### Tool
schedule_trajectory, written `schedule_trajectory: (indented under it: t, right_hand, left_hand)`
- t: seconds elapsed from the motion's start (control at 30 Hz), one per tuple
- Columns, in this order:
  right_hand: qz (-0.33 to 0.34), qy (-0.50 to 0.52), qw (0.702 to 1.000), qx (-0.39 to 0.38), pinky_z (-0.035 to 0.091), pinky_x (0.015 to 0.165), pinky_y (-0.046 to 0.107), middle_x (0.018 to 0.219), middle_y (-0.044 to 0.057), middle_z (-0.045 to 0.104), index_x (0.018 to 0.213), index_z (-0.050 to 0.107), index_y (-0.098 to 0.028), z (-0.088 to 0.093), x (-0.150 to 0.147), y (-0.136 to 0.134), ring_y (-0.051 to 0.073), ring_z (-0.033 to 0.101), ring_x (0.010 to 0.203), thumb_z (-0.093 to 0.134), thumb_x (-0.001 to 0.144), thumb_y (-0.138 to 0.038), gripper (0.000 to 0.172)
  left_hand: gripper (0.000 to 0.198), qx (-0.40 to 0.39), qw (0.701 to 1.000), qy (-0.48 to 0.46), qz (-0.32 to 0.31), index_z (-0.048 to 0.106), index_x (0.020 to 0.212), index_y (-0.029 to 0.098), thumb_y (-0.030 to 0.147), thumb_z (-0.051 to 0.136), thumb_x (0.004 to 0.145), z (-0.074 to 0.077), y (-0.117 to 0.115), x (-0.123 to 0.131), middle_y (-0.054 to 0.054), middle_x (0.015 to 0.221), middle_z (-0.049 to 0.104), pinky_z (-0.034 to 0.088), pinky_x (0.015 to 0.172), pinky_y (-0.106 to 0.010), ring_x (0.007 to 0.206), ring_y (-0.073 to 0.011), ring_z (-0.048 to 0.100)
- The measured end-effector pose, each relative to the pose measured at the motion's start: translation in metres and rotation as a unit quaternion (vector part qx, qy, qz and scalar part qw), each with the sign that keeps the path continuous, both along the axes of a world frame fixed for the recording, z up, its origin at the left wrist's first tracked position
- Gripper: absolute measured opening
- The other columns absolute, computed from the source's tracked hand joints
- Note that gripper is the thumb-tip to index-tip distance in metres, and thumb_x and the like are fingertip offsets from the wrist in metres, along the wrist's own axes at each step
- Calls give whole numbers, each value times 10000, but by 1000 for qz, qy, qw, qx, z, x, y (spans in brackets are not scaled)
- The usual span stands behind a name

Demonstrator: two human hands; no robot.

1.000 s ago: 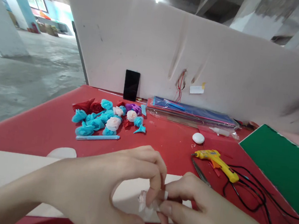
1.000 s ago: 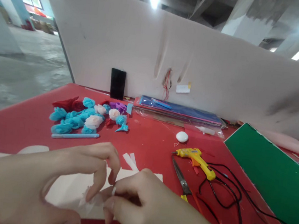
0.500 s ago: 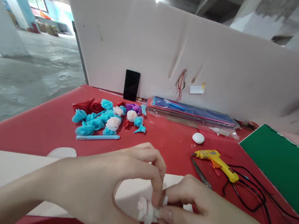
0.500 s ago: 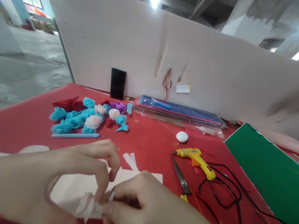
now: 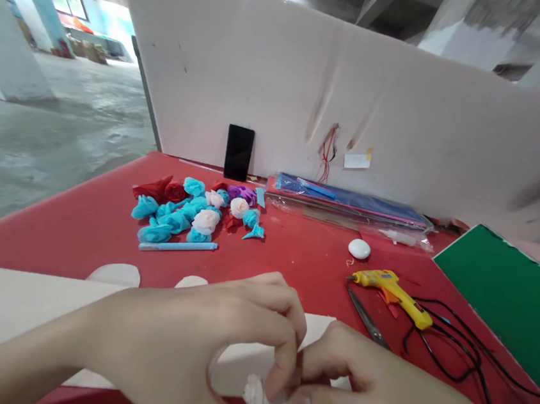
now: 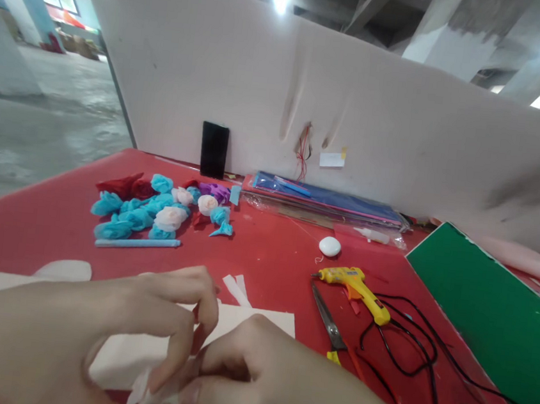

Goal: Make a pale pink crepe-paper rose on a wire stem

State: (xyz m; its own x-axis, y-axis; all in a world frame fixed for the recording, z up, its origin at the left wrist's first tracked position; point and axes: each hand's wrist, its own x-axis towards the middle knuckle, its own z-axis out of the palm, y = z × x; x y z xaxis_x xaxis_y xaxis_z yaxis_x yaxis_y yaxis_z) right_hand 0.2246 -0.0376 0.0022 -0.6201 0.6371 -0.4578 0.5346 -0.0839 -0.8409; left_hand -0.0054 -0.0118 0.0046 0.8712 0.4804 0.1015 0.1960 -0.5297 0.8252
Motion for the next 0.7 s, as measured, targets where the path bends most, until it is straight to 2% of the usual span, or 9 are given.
schedule_trajectory:
  t: [0.1,0.2,0.27,0.37,0.47,0.6,0.7]
  right_hand:
    - [-2,2,1000,5,448,742,236,960,52,654,797,781,-142,1,-1,0,208,582,966,685,900,-346,247]
    - [5,10,1000,-2,440,733,239,899,43,652,799,760,-142,2,-2,1,192,580,919,648,911,-315,235]
    - [4,32,999,-21,417,680,233,819,26,644,795,734,-144,2,-2,1,164,560,821,637,911,-313,227]
    - [10,74,996,-51,354,594,219,687,-22,577,735,673,-145,2,-4,2,96,449,625,627,917,-290,237]
    - [4,126,985,-116,320,546,189,623,-57,502,688,611,-151,1,-6,4,56,385,548,640,902,-287,256]
    - [-18,150,962,-229,296,479,170,573,-54,519,639,608,-145,-4,-7,7,38,393,481,701,815,-345,283]
    - [-15,160,952,-259,269,422,167,507,-54,512,607,612,-144,-10,-8,9,38,390,417,712,758,-363,284]
  left_hand:
    - [431,9,1000,3,-3,557,759,221,-33,830,544,0,0,0,39,931,590,505,695,-161,983,-162,605]
    - [431,9,1000,4,-20,567,762,219,-37,838,545,0,2,-1,46,931,597,500,692,-142,967,-142,609]
    - [432,20,1000,0,-13,566,768,219,-55,821,552,0,2,-1,48,934,597,495,696,-136,982,-139,606]
    - [418,25,1000,0,2,560,770,224,-47,812,574,-1,1,-1,44,936,599,499,711,-147,1004,-150,602]
    - [400,20,1000,-6,4,560,778,226,-6,835,603,-2,1,1,47,932,602,495,712,-144,976,-139,608]
    - [377,5,1000,-16,13,553,780,227,24,833,628,0,1,2,44,920,599,496,691,-155,951,-146,611]
    - [376,0,999,-25,22,554,778,227,31,836,625,0,-1,0,46,903,598,492,685,-158,948,-149,613]
